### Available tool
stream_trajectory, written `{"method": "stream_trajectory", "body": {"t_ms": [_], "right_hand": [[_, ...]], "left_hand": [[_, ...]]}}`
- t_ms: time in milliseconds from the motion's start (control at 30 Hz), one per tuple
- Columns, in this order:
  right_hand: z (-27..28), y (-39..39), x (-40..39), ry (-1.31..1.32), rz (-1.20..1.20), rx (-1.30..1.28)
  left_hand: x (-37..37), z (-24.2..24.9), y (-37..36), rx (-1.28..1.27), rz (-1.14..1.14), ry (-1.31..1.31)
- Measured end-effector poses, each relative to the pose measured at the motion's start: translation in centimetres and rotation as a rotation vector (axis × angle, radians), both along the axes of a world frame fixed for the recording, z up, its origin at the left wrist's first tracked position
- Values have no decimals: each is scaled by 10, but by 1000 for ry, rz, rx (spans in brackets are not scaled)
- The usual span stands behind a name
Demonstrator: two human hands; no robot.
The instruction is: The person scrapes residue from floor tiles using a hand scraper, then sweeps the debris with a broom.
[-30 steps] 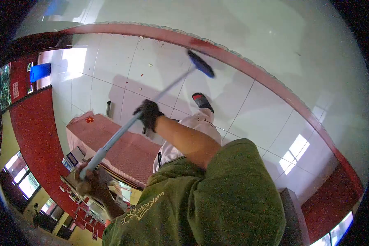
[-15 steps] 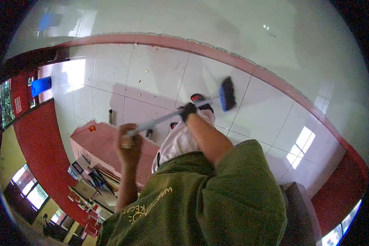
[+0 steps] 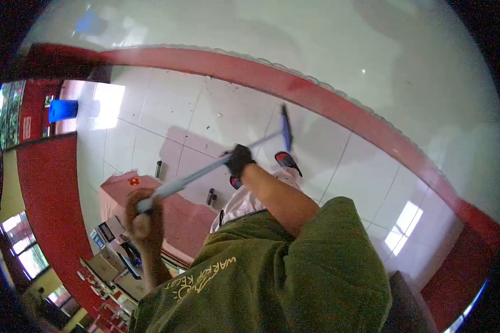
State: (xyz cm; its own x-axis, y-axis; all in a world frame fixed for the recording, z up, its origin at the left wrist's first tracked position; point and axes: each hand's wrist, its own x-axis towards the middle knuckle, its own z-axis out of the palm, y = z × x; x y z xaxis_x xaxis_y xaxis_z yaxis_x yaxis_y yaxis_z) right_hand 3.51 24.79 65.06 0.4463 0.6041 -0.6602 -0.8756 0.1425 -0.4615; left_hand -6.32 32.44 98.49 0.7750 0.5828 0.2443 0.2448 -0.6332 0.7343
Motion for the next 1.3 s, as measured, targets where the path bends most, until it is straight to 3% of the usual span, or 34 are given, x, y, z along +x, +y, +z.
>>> {"method": "stream_trajectory", "body": {"t_ms": [33,67,100,133,233,300,367,467,533,567,600,633,667,700,800,867,967,1033,1067,1167,1200,1233,1300], "right_hand": [[-17,-16,-2,-432,301,-262],[-38,-28,-2,-705,517,-492],[-64,-39,-5,-792,616,-646],[-53,-46,1,-824,876,-927],[-59,-76,5,-655,639,-861],[-28,-73,15,-934,962,-1240],[-34,-68,21,-954,992,-1248],[-63,-51,38,-1032,1001,-1251],[-78,-21,47,-1042,1199,-1267],[-86,1,51,-931,1036,-1205],[-95,28,54,-984,1134,-1208],[-104,55,50,-953,959,-1124],[-96,88,52,-996,1033,-1084],[-76,128,54,-1056,1137,-1053],[-28,238,53,-1181,1267,-902],[-61,308,25,-1381,1358,-894],[-18,378,30,-1315,1415,-667],[24,397,30,-803,972,-569],[47,402,25,-550,753,-509],[96,412,7,178,75,-283],[91,402,6,166,73,-231],[79,383,4,-24,229,-233],[55,333,8,-958,993,-539]], "left_hand": [[-5,-12,10,25,-52,52],[-2,-12,10,-54,-64,109],[-7,-28,15,-136,-92,170],[-6,-34,18,-171,-111,234],[-14,-78,34,-257,-217,273],[-15,-107,43,-243,-280,233],[-9,-120,54,-512,-233,358],[6,-129,77,-395,-311,407],[13,-129,99,-371,-339,408],[18,-129,113,-323,-309,394],[23,-129,127,-271,-279,383],[25,-125,146,-224,-228,379],[24,-118,164,-184,-172,375],[18,-109,183,-314,-6,548],[2,-89,235,-221,213,430],[-4,-75,258,-126,316,391],[-4,-43,271,-206,492,407],[-17,-28,281,-108,483,391],[-28,-25,290,-116,453,222],[-33,17,304,-175,543,216],[-34,29,309,-157,499,273],[-34,34,313,-142,452,334],[-28,19,318,-226,349,320]]}}
